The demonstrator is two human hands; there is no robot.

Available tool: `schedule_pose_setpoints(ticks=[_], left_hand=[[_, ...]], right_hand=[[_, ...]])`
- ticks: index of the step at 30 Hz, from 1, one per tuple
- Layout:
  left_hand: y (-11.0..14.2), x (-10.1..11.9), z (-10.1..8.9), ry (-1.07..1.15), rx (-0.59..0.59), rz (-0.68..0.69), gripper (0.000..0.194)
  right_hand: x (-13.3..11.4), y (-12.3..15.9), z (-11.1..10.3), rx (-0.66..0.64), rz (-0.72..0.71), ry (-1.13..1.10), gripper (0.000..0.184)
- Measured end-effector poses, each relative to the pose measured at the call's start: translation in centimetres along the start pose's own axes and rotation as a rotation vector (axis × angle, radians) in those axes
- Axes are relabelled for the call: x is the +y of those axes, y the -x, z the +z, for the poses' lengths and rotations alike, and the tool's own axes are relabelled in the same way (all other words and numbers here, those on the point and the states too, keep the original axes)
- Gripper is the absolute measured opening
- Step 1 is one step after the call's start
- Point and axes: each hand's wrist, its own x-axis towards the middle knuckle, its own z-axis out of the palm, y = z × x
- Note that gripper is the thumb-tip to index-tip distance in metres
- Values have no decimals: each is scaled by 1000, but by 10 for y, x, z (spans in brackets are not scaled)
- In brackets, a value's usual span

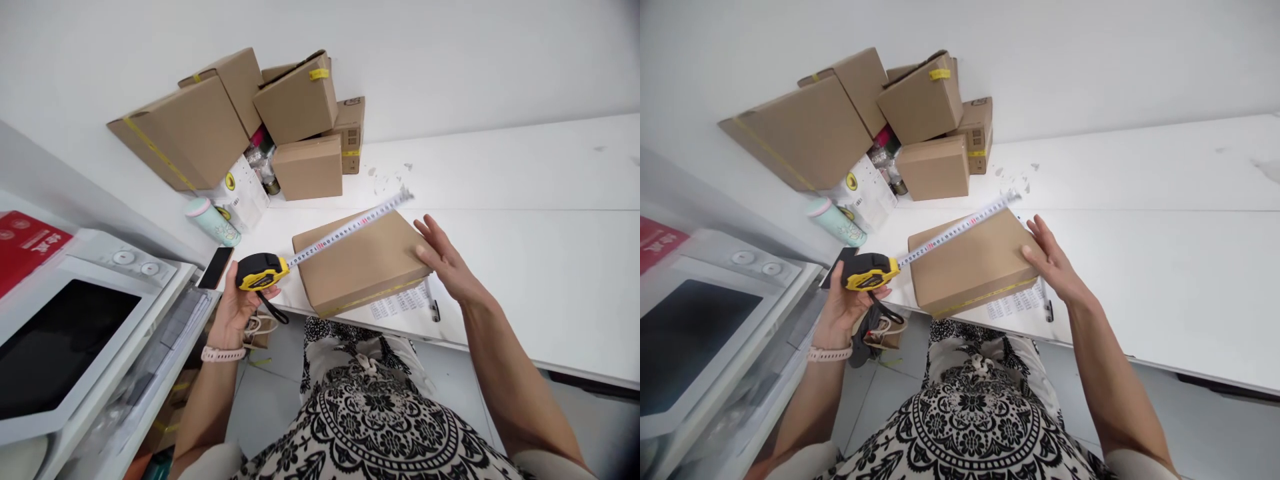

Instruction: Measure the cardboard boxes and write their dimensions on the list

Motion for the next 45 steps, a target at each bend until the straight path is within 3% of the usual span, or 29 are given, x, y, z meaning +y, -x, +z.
schedule_pose_setpoints(ticks=[3, 5, 8, 11, 15, 18, 21, 27, 33, 39, 45], left_hand=[[10, -4, -10, 127, -46, 65, 55], [21, -9, -14, 181, -81, 150, 57], [40, -19, -15, 181, -125, 228, 64], [59, -34, -11, 91, -191, 174, 73], [80, -59, -2, -48, -317, 22, 65], [90, -71, 3, -142, -360, -75, 56], [92, -72, 1, -189, -375, -108, 53], [87, -61, -14, -194, -335, -59, 49], [93, -86, -25, -164, -303, -103, 54], [108, -109, -34, -161, -246, -124, 64], [130, -99, -12, -176, -403, -116, 86]], right_hand=[[-1, 14, 0, 9, -109, 128, 94], [0, 21, 5, 38, -202, 244, 83], [2, 29, 27, 217, -298, 370, 62], [-1, 36, 61, 434, -312, 462, 46], [-18, 40, 93, 405, -386, 427, 18], [-29, 33, 90, 407, -395, 360, 26], [-32, 10, 69, 439, -338, 359, 33], [-32, -65, 37, 177, -285, 432, 43], [-47, -123, 51, -86, -257, 553, 50], [-61, -136, 67, -203, -93, 619, 48], [-70, -127, 66, -230, -12, 621, 49]])
